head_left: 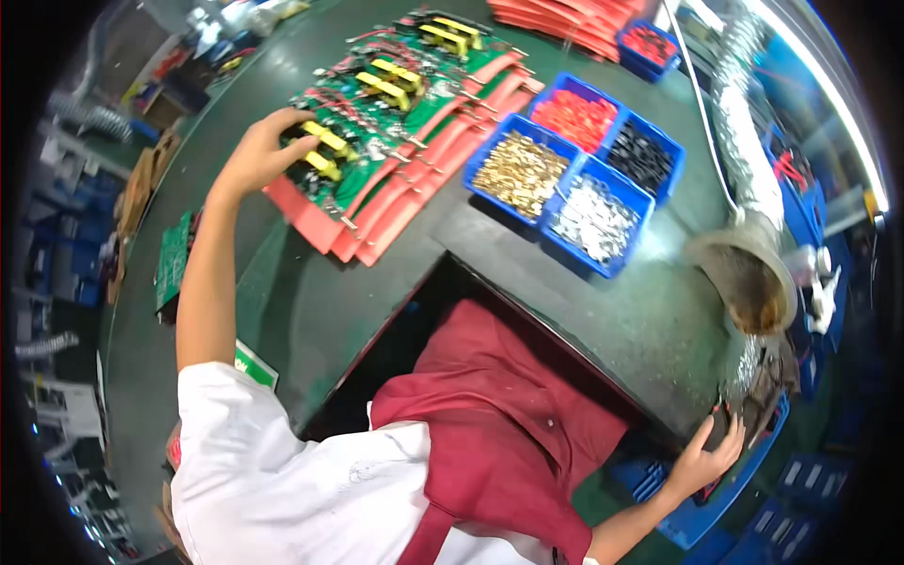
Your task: Assembling and soldering components onto a printed circuit board at a factory workstation.
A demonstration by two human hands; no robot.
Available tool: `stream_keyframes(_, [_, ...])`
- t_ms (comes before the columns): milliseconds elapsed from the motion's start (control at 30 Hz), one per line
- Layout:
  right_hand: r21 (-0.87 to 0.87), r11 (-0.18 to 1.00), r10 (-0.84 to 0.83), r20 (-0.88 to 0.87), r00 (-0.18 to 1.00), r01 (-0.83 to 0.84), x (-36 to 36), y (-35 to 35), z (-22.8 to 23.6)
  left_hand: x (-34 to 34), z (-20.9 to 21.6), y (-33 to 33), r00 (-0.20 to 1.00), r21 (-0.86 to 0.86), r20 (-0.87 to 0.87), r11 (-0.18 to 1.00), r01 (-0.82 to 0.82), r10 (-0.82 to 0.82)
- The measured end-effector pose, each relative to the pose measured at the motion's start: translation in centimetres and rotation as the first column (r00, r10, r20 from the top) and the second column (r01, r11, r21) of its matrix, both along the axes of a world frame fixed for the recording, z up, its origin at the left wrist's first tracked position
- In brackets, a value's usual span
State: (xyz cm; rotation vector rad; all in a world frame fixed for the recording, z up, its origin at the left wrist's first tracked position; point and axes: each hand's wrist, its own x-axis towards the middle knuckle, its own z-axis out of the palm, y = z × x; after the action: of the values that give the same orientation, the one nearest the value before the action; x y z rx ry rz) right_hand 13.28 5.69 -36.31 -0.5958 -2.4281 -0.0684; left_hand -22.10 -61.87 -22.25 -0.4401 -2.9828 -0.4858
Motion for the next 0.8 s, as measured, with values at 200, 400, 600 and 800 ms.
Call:
stream_keyframes(200, [-0.131,0.977,0.159,-0.09,0.983,-0.17,-3.4,-5.9,4.3,1.4,3.0,-0.7,0.998,0.065,-0.067,0.998,0.004,0.0])
stream_keyframes(400, [-0.179,0.932,0.296,-0.131,0.946,-0.317,-4.4,-12.7,6.5,6.0,2.5,3.7,0.968,-0.322,-0.251,0.943,-0.088,0.005])
stream_keyframes(600, [-0.178,0.903,0.374,-0.128,0.919,-0.392,-3.2,-19.7,6.2,7.3,-2.1,-3.2,0.822,-0.087,-0.57,0.994,-0.06,0.0])
stream_keyframes(800, [-0.185,0.891,0.385,-0.182,0.905,-0.416,-2.6,-22.6,6.3,9.3,0.2,-12.1,0.755,0.479,-0.574,0.878,-0.004,0.316])
